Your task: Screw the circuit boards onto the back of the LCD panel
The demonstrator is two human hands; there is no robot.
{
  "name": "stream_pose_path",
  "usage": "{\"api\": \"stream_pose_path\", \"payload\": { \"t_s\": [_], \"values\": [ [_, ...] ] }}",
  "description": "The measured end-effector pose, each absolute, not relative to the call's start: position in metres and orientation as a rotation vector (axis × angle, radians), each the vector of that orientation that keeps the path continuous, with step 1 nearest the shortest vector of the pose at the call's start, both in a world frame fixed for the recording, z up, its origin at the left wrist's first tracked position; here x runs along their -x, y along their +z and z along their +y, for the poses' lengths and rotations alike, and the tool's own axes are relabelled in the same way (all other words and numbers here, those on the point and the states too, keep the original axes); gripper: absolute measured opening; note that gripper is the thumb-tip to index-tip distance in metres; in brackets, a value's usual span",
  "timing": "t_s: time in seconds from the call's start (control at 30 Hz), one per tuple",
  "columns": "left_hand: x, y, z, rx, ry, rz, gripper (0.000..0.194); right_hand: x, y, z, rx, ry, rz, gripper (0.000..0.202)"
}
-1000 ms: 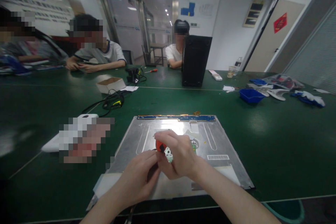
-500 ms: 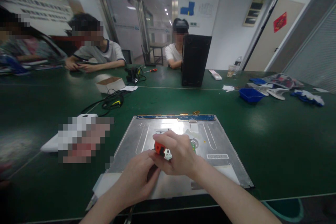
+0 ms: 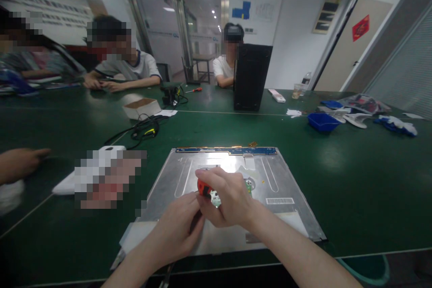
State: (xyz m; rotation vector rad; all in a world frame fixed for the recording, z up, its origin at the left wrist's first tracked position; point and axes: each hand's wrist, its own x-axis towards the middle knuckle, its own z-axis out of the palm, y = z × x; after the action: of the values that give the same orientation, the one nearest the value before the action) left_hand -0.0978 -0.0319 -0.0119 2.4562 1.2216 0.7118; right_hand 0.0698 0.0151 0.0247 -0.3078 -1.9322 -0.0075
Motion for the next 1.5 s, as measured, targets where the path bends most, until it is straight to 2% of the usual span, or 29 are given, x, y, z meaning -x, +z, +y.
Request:
{"api": "stream_pose_path", "payload": {
  "t_s": [0.3,0.67,0.97,1.37,1.5],
  "values": [
    [0.0984,-0.0161,-0.0315,-2.486,0.769,1.223,0.012,-0.0677,0.0254,0.0152,0.308,-0.014,-1.893,0.047],
    [0.098,-0.0121,-0.0328,-2.461,0.719,1.218,0.012,-0.0701,0.0247,0.014,0.317,0.012,-1.918,0.05],
    [0.0981,-0.0145,-0.0329,-2.444,0.761,1.231,0.012,-0.0685,0.0266,0.0155,0.362,-0.011,-1.859,0.038],
    [0.097,-0.0136,-0.0313,-2.459,0.698,1.241,0.014,-0.0695,0.0228,0.0173,0.358,0.05,-1.858,0.044],
    [0.0955,-0.0145,-0.0311,-2.478,0.734,1.256,0.014,-0.0687,0.0238,0.0181,0.359,0.001,-1.849,0.037]
  ]
}}
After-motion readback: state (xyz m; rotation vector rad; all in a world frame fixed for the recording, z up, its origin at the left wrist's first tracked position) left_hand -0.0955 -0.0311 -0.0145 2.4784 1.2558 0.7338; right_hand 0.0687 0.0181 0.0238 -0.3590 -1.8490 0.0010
